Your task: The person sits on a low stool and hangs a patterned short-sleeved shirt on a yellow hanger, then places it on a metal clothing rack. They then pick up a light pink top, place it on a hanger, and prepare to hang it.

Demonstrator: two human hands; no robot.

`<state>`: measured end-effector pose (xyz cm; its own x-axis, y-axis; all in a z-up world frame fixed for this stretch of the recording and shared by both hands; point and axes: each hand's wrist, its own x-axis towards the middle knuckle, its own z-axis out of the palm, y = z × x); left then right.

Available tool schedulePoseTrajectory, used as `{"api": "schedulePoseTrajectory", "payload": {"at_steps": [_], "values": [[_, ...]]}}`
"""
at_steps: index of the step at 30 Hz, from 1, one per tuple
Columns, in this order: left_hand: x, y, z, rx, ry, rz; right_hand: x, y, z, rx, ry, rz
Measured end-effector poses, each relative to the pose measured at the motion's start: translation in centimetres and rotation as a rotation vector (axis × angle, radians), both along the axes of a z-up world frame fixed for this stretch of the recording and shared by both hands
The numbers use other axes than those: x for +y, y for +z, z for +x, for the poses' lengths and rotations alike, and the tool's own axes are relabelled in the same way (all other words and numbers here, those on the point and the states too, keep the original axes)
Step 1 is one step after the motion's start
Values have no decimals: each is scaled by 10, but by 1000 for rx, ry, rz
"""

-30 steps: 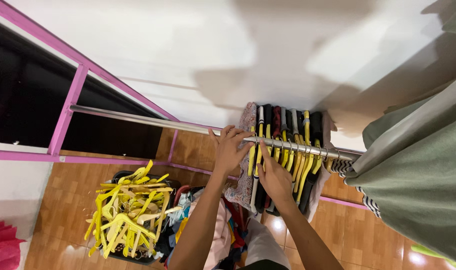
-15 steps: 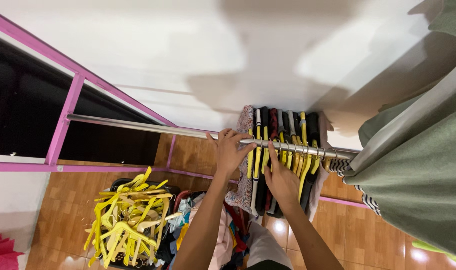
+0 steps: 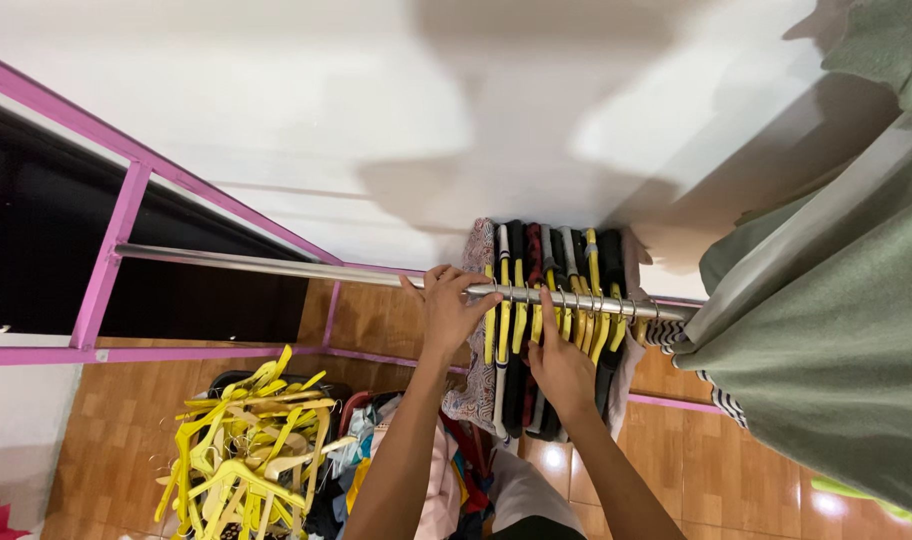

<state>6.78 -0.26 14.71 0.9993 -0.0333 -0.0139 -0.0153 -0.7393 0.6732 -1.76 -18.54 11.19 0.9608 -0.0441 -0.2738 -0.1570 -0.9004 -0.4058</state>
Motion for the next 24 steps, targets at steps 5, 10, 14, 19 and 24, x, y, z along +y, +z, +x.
{"api": "schedulePoseTrajectory", "payload": {"at_steps": [5, 10, 14, 19, 24], "values": [[0, 1, -3, 54, 19, 10, -4, 0, -2, -186, 20, 81], [-1, 2, 0, 32, 8, 48, -6, 3, -3, -249, -100, 104], [0, 2, -2, 34, -4, 57, -14, 8, 2, 32, -90, 172], [0, 0, -6, 9, -6, 14, -21, 10, -6, -48, -93, 232], [3, -3, -3, 0, -38, 85, -24, 5, -10, -327, -205, 315]]}}
